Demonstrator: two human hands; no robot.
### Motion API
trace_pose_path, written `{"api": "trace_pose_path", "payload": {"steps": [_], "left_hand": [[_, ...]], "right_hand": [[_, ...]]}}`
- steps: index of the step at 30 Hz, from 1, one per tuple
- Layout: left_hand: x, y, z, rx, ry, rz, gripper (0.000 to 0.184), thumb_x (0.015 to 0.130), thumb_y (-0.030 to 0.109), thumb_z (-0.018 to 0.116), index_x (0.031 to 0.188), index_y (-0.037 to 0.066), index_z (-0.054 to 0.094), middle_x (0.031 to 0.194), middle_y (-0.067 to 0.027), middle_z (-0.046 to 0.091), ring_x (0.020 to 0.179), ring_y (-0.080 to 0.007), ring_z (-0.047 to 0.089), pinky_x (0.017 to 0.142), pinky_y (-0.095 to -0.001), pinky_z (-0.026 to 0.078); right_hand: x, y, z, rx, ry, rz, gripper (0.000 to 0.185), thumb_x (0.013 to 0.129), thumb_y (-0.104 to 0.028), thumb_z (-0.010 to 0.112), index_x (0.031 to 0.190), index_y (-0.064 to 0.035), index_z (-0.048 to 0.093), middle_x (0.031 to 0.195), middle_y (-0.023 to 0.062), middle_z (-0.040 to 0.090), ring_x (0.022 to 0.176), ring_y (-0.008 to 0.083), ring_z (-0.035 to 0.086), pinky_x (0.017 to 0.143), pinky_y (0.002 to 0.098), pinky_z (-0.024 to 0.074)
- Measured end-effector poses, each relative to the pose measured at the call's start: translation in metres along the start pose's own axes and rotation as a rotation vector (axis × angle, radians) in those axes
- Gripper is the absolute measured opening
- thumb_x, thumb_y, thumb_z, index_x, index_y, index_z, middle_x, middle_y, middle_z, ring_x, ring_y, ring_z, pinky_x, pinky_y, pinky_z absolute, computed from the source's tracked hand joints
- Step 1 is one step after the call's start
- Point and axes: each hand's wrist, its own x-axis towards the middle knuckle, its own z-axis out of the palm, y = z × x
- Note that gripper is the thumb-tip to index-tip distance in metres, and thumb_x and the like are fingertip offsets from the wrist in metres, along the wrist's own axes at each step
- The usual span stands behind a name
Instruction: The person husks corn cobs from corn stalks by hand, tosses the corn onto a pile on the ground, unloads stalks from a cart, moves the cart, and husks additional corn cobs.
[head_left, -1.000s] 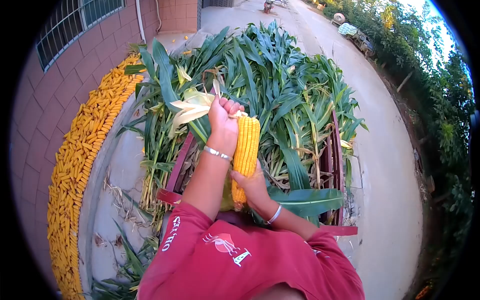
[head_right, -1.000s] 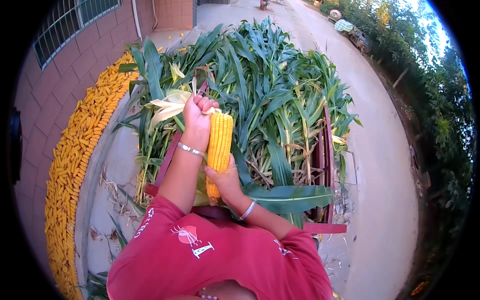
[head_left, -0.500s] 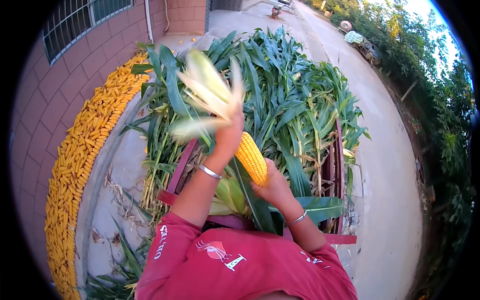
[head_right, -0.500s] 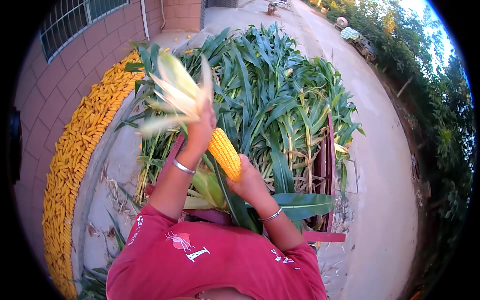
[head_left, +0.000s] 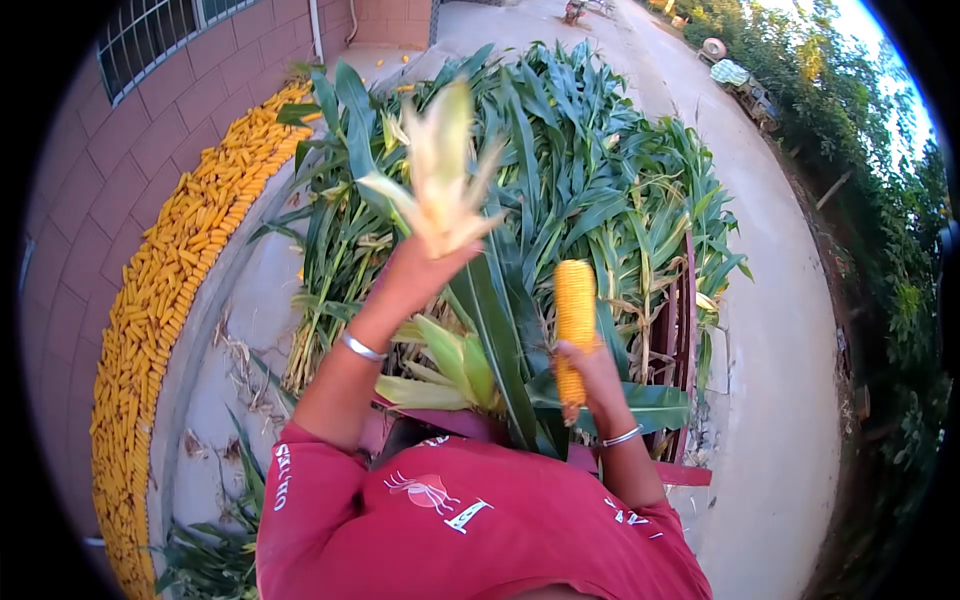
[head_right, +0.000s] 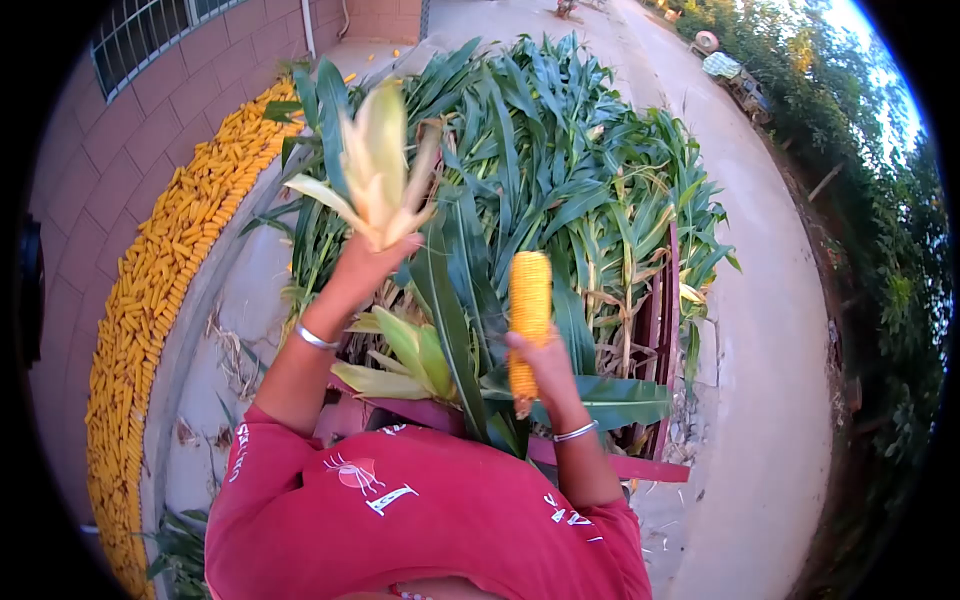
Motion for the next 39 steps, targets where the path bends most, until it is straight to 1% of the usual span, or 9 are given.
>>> {"api": "trace_pose_path", "payload": {"steps": [6, 8, 11, 15, 22, 27, 30, 33, 39], "left_hand": [[-0.046, -0.153, -0.053, 0.300, -0.105, 0.186, 0.060, 0.075, 0.032, 0.075, 0.122, 0.000, 0.054, 0.098, -0.0111, 0.063, 0.084, -0.0231, 0.060, 0.074, -0.0353, 0.048], [-0.052, -0.128, -0.063, 0.939, -0.287, -0.338, 0.068, 0.076, 0.035, 0.071, 0.132, 0.006, 0.047, 0.120, -0.0188, 0.059, 0.110, -0.0320, 0.057, 0.096, -0.0384, 0.044], [-0.048, -0.097, -0.037, 0.592, 0.068, 0.171, 0.066, 0.081, 0.039, 0.067, 0.132, 0.002, 0.046, 0.118, -0.0186, 0.060, 0.108, -0.0309, 0.059, 0.092, -0.0386, 0.046], [-0.069, -0.031, 0.029, -0.113, -0.529, -0.036, 0.063, 0.088, 0.030, 0.063, 0.137, 0.000, 0.038, 0.120, -0.0179, 0.059, 0.109, -0.0221, 0.059, 0.094, -0.0343, 0.044], [-0.093, -0.050, 0.059, -0.744, -0.343, -0.189, 0.062, 0.083, 0.012, 0.068, 0.132, 0.005, 0.029, 0.084, -0.0032, 0.053, 0.064, -0.0108, 0.053, 0.053, -0.0233, 0.044], [-0.103, -0.059, -0.041, -0.270, -0.711, -0.470, 0.047, 0.081, 0.016, 0.068, 0.119, 0.006, 0.041, 0.075, 0.0004, 0.051, 0.056, -0.0049, 0.048, 0.047, -0.0205, 0.037], [-0.108, -0.094, -0.072, -0.486, -0.802, -0.650, 0.050, 0.080, 0.019, 0.069, 0.121, 0.005, 0.044, 0.078, 0.0000, 0.055, 0.056, -0.0044, 0.049, 0.046, -0.0198, 0.037], [-0.092, -0.086, -0.133, -0.645, -0.359, -0.676, 0.036, 0.083, 0.028, 0.066, 0.109, 0.006, 0.056, 0.077, -0.0020, 0.056, 0.059, -0.0075, 0.048, 0.051, -0.0208, 0.037], [-0.086, -0.165, -0.372, -1.047, 1.208, 0.159, 0.035, 0.095, 0.029, 0.048, 0.120, 0.005, 0.050, 0.109, -0.0123, 0.058, 0.101, -0.0208, 0.058, 0.094, -0.0327, 0.046]], "right_hand": [[-0.030, -0.008, -0.024, 0.164, 0.093, -0.061, 0.036, 0.088, -0.018, 0.064, 0.116, -0.0038, 0.047, 0.088, 0.0073, 0.059, 0.072, 0.0168, 0.061, 0.063, 0.0290, 0.0517], [-0.031, -0.011, -0.016, 0.186, 0.060, -0.078, 0.038, 0.088, -0.019, 0.064, 0.119, -0.0035, 0.046, 0.090, 0.0079, 0.059, 0.074, 0.0174, 0.062, 0.065, 0.0294, 0.0520], [-0.031, -0.017, 0.009, 0.204, -0.005, -0.128, 0.040, 0.091, -0.020, 0.059, 0.124, -0.0031, 0.043, 0.096, 0.0095, 0.059, 0.079, 0.0191, 0.062, 0.068, 0.0306, 0.0525], [-0.019, -0.019, 0.039, 0.209, -0.085, -0.149, 0.049, 0.097, -0.021, 0.049, 0.138, -0.0002, 0.032, 0.115, 0.0140, 0.055, 0.098, 0.0225, 0.060, 0.081, 0.0323, 0.0505], [-0.024, -0.021, 0.053, -0.356, -0.248, -0.316, 0.052, 0.099, -0.025, 0.042, 0.142, 0.0017, 0.031, 0.143, 0.0153, 0.039, 0.130, 0.0239, 0.039, 0.106, 0.0354, 0.0307], [-0.050, 0.037, -0.045, -0.408, 0.104, -0.115, 0.019, 0.092, -0.015, 0.056, 0.095, 0.0029, 0.061, 0.086, 0.0063, 0.062, 0.078, 0.0137, 0.057, 0.076, 0.0265, 0.0461], [-0.084, 0.074, -0.088, -0.602, 0.098, -0.042, 0.016, 0.090, -0.014, 0.059, 0.088, 0.0016, 0.061, 0.079, 0.0050, 0.061, 0.075, 0.0128, 0.057, 0.071, 0.0256, 0.0465], [-0.090, 0.105, -0.096, -0.655, 0.077, 0.128, 0.014, 0.090, -0.012, 0.058, 0.090, 0.0019, 0.060, 0.084, 0.0061, 0.060, 0.080, 0.0137, 0.057, 0.075, 0.0260, 0.0460], [-0.084, 0.125, -0.088, -0.648, 0.097, 0.173, 0.015, 0.092, -0.010, 0.054, 0.101, 0.0015, 0.057, 0.097, 0.0069, 0.058, 0.091, 0.0158, 0.055, 0.083, 0.0272, 0.0430]]}}
